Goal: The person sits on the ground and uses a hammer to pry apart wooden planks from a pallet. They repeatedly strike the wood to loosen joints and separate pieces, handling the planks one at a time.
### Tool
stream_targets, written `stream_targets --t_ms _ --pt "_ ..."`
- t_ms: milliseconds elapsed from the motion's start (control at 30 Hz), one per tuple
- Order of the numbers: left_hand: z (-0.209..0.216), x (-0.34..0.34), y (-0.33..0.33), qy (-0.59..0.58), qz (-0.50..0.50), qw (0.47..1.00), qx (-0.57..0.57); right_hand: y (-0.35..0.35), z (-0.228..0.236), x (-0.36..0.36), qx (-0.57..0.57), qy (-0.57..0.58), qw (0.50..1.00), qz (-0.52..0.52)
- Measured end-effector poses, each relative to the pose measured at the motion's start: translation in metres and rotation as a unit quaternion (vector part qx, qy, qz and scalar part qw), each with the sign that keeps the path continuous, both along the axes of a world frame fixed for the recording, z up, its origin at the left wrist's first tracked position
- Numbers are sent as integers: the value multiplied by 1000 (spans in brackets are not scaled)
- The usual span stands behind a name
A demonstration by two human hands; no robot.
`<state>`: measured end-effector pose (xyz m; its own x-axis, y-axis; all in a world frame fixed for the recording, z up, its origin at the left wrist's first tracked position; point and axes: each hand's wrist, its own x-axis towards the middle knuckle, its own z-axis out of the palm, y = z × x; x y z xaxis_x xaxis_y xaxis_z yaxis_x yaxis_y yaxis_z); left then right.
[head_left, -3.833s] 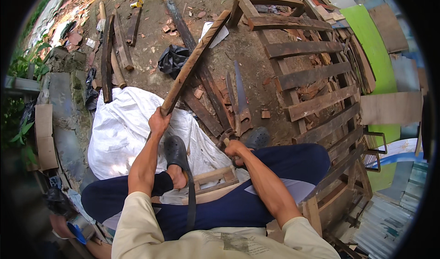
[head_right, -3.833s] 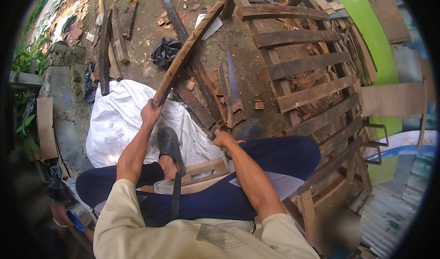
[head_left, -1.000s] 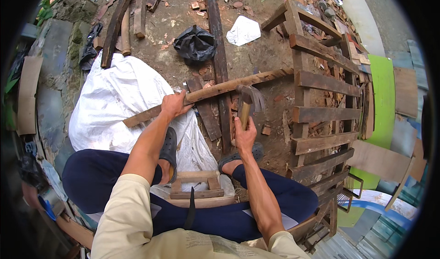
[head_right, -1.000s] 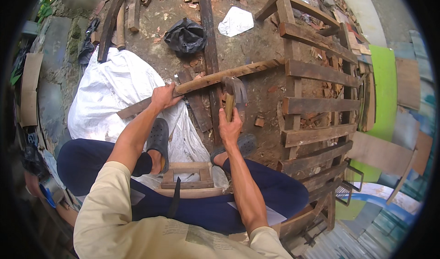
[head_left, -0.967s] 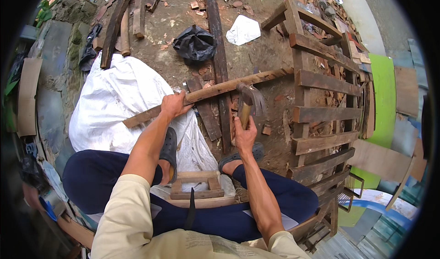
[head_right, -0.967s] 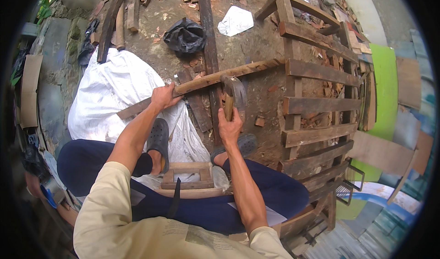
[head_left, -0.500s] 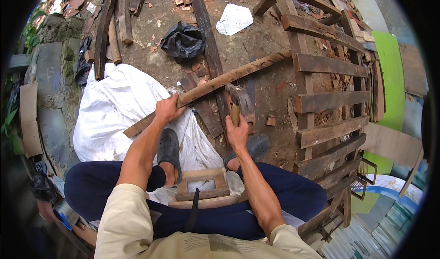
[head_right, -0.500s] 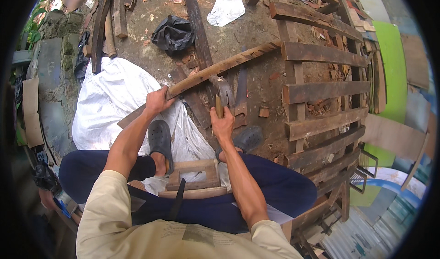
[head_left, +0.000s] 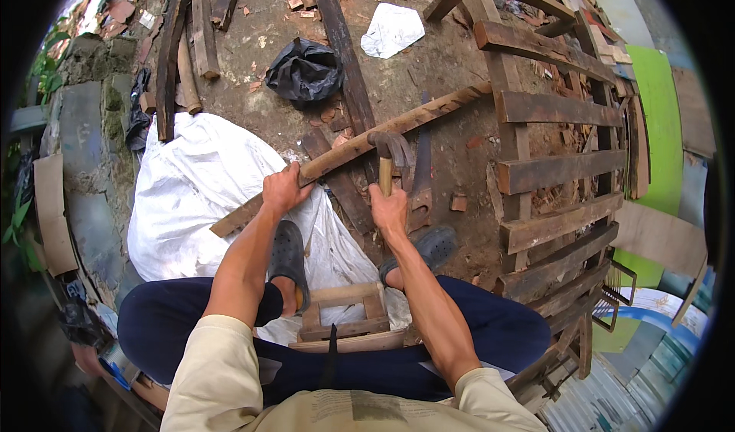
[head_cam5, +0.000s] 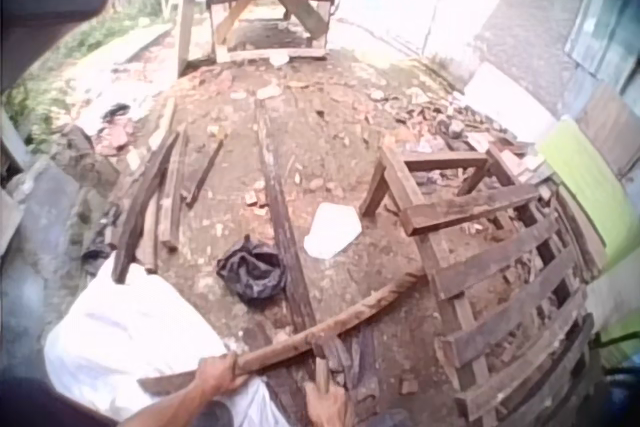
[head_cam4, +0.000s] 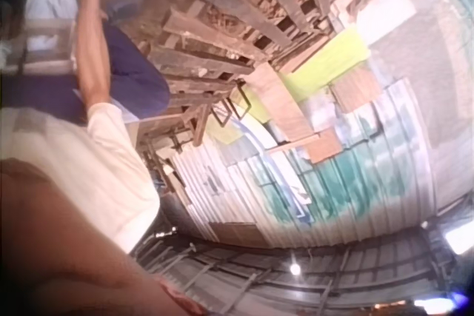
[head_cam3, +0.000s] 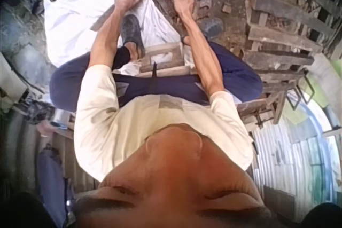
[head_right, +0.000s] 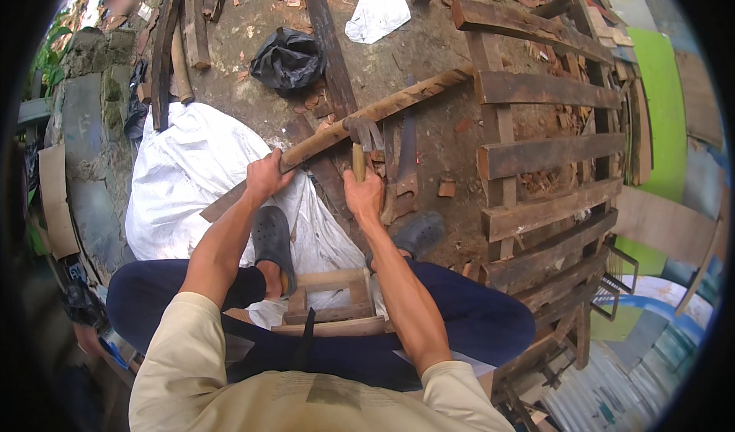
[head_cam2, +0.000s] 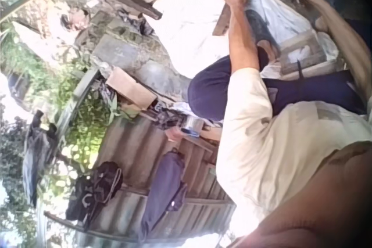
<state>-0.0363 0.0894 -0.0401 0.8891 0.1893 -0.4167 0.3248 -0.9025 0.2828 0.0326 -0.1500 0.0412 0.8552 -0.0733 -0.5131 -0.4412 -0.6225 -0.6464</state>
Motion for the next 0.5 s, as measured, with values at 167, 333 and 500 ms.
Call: stream_targets --t_ms 167,333,500 --pt "2 -3 1 -12 1 1000 3 1 54 22 310 -99 941 -96" --pt "4 2 -4 -8 -7 1000 -6 1 -22 -11 159 -60 981 -96" --pt "0 2 -2 -22 -2 1000 -1 -15 -2 10 42 28 998 -38"
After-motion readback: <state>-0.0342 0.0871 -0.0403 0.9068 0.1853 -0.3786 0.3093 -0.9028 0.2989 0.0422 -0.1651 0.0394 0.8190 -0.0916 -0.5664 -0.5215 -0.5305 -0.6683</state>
